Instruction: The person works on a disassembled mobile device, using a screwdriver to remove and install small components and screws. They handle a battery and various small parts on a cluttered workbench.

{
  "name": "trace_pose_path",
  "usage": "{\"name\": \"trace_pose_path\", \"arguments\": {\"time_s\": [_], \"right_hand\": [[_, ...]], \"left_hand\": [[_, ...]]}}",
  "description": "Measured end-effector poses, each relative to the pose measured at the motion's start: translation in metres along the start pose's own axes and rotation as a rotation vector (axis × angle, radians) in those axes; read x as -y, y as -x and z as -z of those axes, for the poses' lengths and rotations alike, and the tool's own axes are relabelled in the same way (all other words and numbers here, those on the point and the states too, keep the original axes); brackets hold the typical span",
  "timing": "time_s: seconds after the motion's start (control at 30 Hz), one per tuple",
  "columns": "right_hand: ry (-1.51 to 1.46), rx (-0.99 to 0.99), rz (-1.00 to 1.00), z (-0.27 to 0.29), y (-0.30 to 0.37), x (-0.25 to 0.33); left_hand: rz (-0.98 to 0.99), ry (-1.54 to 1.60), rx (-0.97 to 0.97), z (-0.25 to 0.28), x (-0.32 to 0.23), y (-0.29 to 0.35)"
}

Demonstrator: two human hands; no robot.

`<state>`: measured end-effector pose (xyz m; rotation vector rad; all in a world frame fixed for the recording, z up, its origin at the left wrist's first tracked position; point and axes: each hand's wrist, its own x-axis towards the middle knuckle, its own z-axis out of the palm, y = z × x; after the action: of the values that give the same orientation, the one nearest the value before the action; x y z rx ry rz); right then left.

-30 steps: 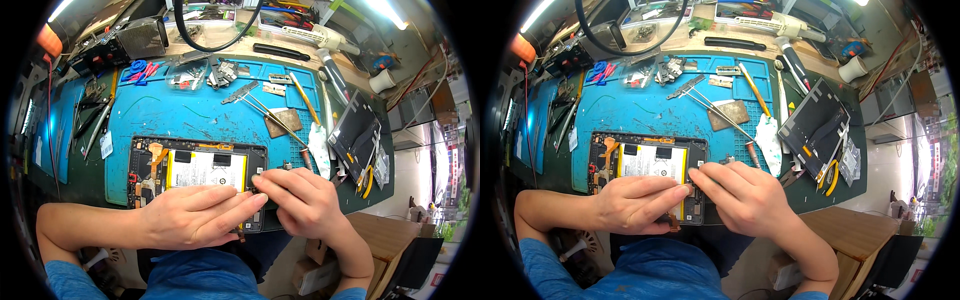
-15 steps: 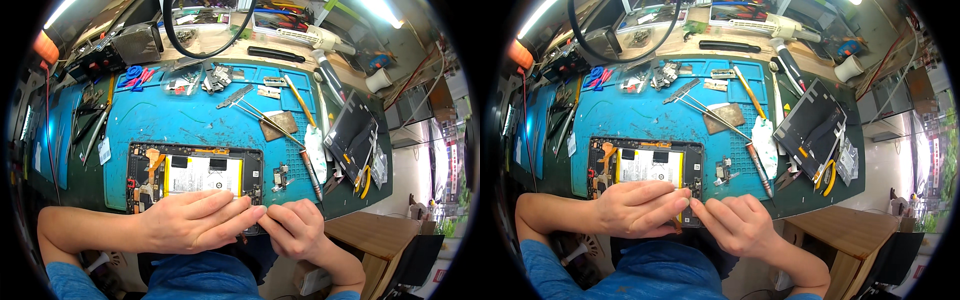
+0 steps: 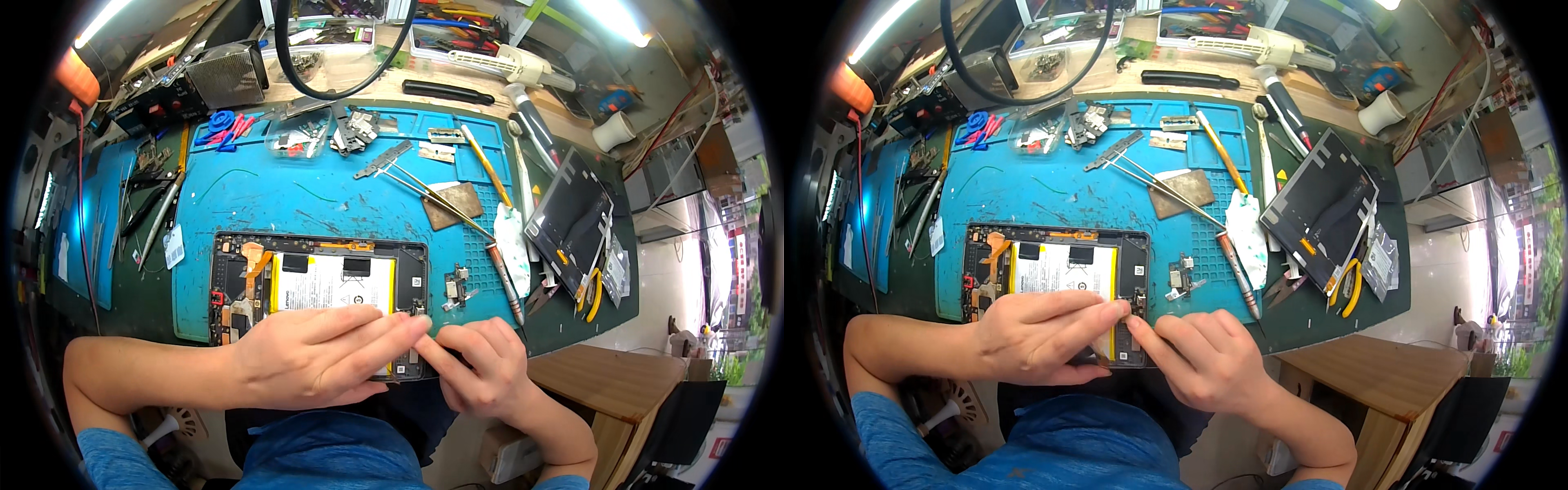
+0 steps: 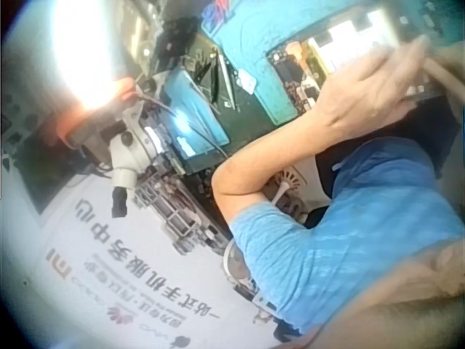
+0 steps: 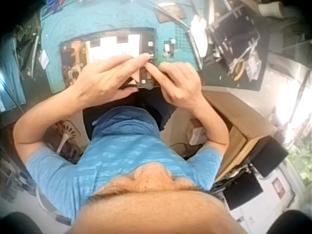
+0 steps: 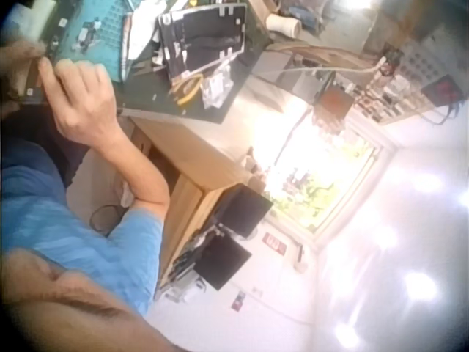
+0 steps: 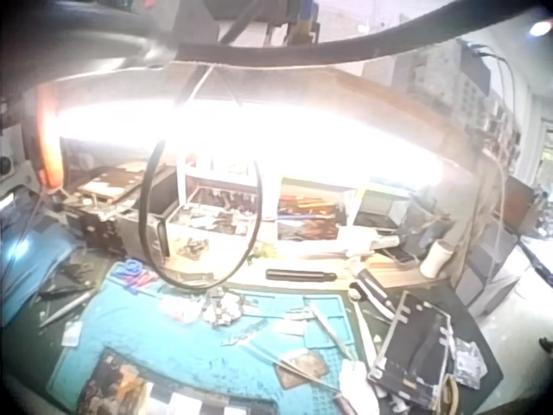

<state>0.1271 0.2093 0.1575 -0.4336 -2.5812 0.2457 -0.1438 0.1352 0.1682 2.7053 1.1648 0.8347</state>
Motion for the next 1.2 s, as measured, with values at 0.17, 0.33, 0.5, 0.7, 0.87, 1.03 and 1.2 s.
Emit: {"name": "trace_pose_path", "arguments": {"time_s": [0.17,0.33,0.5,0.7,0.87,1.03,1.2], "right_hand": [[-0.050,-0.025,-0.050,0.000,0.001,-0.001],[-0.007,-0.041,-0.043,-0.002,-0.001,0.000],[-0.002,-0.109,-0.008,-0.003,0.005,-0.001],[0.010,-0.135,-0.001,-0.005,0.004,0.001],[-0.004,-0.139,-0.017,-0.004,0.005,0.002],[-0.065,-0.288,-0.198,0.004,0.001,0.000],[0.279,-0.283,-0.331,0.021,-0.014,-0.005]], "left_hand": [[0.004,0.017,0.022,0.004,-0.002,-0.004],[0.063,0.018,0.056,0.005,-0.005,-0.004],[0.130,0.089,0.077,0.010,-0.006,-0.011],[0.099,0.057,0.062,0.008,-0.003,-0.011],[0.095,0.044,0.104,0.012,-0.005,-0.017],[0.190,0.116,0.179,0.018,-0.010,-0.016],[0.303,0.326,0.147,0.026,-0.009,-0.010]]}}
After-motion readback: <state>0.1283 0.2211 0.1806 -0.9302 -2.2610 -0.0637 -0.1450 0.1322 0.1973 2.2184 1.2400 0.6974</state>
